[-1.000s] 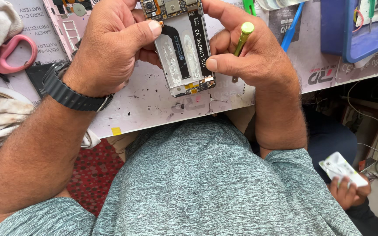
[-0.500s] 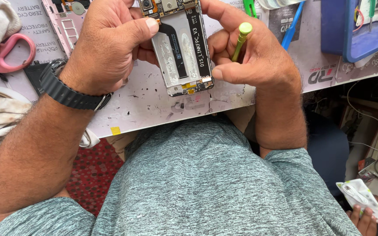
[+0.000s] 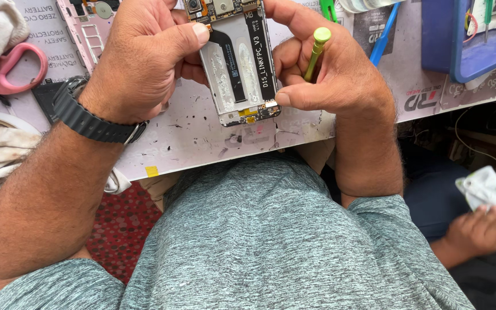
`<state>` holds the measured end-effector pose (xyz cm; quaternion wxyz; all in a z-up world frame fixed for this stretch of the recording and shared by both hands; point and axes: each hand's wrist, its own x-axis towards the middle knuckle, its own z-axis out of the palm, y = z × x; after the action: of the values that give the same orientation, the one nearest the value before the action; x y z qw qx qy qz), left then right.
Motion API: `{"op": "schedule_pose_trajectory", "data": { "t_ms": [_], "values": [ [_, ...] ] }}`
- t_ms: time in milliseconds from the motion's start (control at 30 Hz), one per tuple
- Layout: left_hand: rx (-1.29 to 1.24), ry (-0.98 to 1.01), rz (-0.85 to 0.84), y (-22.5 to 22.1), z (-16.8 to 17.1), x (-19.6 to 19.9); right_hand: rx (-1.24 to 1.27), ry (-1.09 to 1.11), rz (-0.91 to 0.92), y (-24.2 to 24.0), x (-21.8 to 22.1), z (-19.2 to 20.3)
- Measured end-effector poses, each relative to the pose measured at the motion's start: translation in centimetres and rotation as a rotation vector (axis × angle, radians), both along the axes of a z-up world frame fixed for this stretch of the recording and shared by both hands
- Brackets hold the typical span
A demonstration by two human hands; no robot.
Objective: The person uses a green precision tool to pry and adjust internal components of a disassembled smartphone. They then cut a strip of double-sided tape with scissors and apply it to the device's battery area, pressing it down to secure the component.
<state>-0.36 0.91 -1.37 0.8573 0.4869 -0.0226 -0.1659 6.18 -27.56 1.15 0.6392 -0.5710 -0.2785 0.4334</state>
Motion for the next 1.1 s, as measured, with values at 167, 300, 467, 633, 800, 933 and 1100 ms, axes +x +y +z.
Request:
{"op": "schedule_pose_trajectory", "data": {
  "t_ms": [167, 300, 467, 633, 800, 933, 1100],
  "values": [
    [0.002, 0.004, 0.010, -0.1, -0.1, -0.1, -0.019, 0.021, -0.008, 0.0, 0.0, 0.1],
    [0.021, 0.008, 0.011, -0.1, -0.1, -0.1, -0.021, 0.024, -0.006, 0.0, 0.0, 0.1],
    [-0.008, 0.008, -0.006, -0.1, 0.1, 0.0, -0.014, 0.026, -0.009, 0.1, -0.1, 0.1],
    [-0.067, 0.029, -0.053, -0.2, 1.2, 0.2, -0.026, 0.035, -0.080, 0.7, -0.7, 1.4],
    [0.131, -0.054, -0.139, -0.1, 1.9, 0.4, 0.039, 0.176, -0.186, 1.2, -1.0, 1.4],
    [0.177, -0.060, -0.230, -0.4, 2.1, 0.4, 0.062, 0.214, -0.219, 1.1, -1.0, 0.8],
    [0.187, -0.103, -0.270, -0.5, 2.1, 0.3, 0.032, 0.205, -0.242, 0.9, -1.0, 0.5]
  ]
}}
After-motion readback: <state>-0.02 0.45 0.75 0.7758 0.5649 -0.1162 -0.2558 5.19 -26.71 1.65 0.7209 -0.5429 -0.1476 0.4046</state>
